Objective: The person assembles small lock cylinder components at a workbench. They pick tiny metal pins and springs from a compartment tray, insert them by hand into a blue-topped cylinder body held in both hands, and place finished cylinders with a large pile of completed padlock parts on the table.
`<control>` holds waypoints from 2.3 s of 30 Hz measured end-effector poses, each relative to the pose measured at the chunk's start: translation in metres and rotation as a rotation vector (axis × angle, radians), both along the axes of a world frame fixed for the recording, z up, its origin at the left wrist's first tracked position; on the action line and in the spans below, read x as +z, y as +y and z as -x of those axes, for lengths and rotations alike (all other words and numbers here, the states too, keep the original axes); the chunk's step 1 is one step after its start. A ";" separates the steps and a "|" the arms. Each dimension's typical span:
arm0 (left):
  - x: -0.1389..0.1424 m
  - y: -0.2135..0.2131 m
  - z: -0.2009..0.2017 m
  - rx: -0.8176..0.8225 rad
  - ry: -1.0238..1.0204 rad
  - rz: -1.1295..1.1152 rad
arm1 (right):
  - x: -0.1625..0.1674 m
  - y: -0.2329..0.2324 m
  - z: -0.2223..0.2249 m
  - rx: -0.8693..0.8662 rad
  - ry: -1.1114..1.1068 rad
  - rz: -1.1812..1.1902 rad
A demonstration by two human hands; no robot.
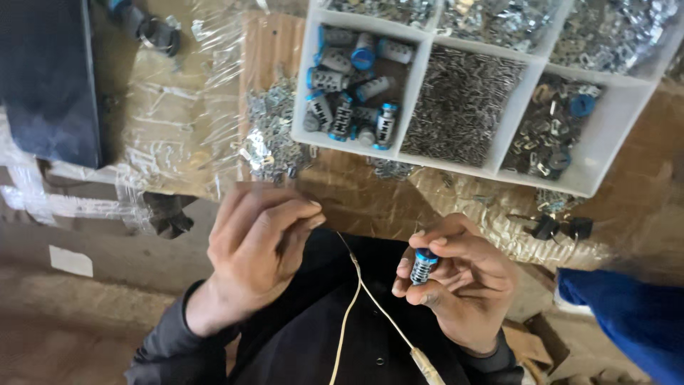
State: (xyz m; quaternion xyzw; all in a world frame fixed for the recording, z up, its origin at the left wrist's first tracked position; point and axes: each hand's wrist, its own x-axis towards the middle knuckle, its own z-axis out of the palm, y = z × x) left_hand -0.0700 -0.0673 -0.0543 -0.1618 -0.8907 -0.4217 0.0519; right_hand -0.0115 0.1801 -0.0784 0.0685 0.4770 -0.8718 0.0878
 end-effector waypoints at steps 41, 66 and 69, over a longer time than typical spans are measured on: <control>-0.082 0.089 0.053 -0.582 0.003 -0.748 | 0.062 0.055 0.011 -0.004 -0.078 0.009; 0.073 0.075 0.075 -0.158 0.237 -0.826 | 0.049 -0.007 0.067 0.196 -0.301 0.578; 0.070 0.079 0.077 -0.175 0.295 -0.756 | 0.049 0.004 0.067 0.141 -0.194 0.584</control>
